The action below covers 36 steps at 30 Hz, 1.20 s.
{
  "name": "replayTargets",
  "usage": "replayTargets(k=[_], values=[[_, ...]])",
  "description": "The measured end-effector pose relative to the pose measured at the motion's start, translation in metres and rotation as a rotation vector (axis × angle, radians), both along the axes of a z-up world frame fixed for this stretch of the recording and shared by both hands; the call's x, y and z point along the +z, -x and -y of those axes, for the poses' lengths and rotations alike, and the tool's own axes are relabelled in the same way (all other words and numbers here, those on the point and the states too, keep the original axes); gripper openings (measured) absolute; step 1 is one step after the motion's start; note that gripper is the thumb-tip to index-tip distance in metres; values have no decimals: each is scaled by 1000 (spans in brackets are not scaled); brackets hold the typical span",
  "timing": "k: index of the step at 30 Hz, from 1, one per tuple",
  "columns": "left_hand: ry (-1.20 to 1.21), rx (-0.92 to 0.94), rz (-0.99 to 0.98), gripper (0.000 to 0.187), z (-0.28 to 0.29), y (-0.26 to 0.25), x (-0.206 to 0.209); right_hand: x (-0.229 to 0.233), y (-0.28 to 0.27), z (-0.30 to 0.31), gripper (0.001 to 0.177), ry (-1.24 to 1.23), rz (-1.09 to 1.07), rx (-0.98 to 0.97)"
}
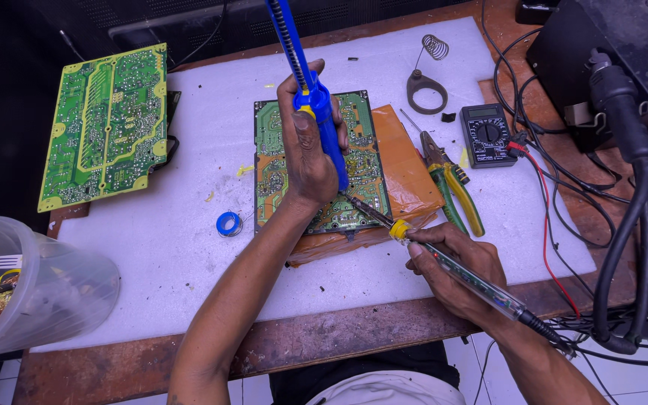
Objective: The person uses a soldering iron and a blue desoldering pump to work on a green circuit board. They repeatedly heat solder joints with the iron and use the pump to remove molten solder from the board's surface.
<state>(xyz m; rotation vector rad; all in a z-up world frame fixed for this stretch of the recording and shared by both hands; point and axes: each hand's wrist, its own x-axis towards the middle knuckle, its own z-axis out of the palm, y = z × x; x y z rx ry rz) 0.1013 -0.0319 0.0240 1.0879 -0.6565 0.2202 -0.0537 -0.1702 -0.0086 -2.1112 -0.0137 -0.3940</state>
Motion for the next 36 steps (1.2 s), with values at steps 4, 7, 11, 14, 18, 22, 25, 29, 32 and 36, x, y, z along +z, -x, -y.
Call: replayTargets(k=[4, 7, 11, 14, 18, 22, 25, 29, 32, 36], values=[[-12, 3, -10, 68, 1, -1, -1, 0, 0, 0, 17, -2, -33, -13], [-8, 2, -12, 66, 1, -1, -1, -1, 0, 0, 15, -3, -10, -14], [-65, -37, 71, 62, 5, -9, -19, 5, -3, 0, 13, 3, 54, 5], [-217, -3, 190, 61, 3, 7, -25, 2, 15, 12, 14, -78, 70, 32], [-104, -29, 205, 61, 0, 3, -34, 17, 39, 25, 19, -165, 158, -175], [-94, 118, 256, 65, -25, 9, -14, 25, 21, 31, 29, -203, 292, -242], [-473, 321, 445, 57, -39, 11, 7, 38, -7, 25, 32, -156, 288, -111], [-761, 309, 750, 52, -38, 12, 2, 58, -48, -5, 77, -287, 374, 101], [-875, 364, 830, 58, -54, 24, 4, 63, -62, -21, 50, -423, 435, 159], [-671, 603, 841, 41, -120, 56, -6, 54, -64, -26, 21, -568, 565, 99]])
